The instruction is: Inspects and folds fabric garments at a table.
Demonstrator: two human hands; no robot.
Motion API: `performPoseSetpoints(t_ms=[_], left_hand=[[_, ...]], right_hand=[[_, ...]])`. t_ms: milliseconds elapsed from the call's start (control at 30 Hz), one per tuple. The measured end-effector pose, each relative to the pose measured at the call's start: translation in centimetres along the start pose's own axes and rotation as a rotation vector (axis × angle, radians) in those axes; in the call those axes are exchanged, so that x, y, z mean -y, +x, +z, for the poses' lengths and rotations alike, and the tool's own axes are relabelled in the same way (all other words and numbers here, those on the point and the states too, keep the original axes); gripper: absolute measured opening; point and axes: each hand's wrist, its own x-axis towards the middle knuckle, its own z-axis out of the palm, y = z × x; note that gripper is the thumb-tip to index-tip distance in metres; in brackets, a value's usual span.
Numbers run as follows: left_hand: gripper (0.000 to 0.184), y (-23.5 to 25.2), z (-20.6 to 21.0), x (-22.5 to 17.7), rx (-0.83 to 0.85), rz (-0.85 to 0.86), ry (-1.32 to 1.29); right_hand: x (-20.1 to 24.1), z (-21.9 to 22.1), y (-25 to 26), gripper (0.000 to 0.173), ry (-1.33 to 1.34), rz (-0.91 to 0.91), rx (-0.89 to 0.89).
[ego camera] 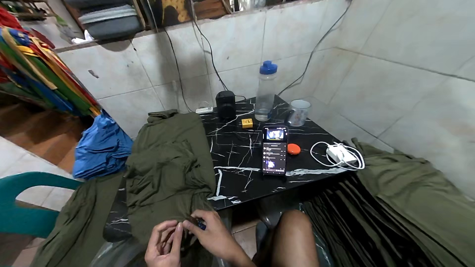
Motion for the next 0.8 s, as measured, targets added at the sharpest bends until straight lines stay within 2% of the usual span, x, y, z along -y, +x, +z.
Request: performPoseSetpoints(t_ms=[100,233,367,533,633,800], left_hand=[[0.018,-0.1,0.0,0.5,0.025,0.003,-0.042],[0.019,0.0,-0.1,0.5,-0.002,-0.032,-0.056],[0.019,0.0,-0.1,0.4,0.008,-0.018,-0.054],[0.027,-0.6,0.3,0.3,0.074,0.050,0.010],[0.034,-1.0,0.5,0.5,0.044,0.038,0.026],[0.029,-0.5,0.4,0.4,0.005,0.000,-0.011]], right_hand=[[0.0,-0.2,0.0,0.034,0.068,-0.027,0.031],[-0.2,-0.4,0.1,0.033,0.125,-0.057,0.086],[-0.5,-0.1,0.2,0.040,0.169,-0.047,0.096],[-0.7,0.4,0.3,0.048,0.164,0.025,-0.006],[-0.7,0.4,0.3,0.038,0.201,0.023,-0.019],[-0.5,0.2,0.1,0.027,0.183,-0.048,0.029]])
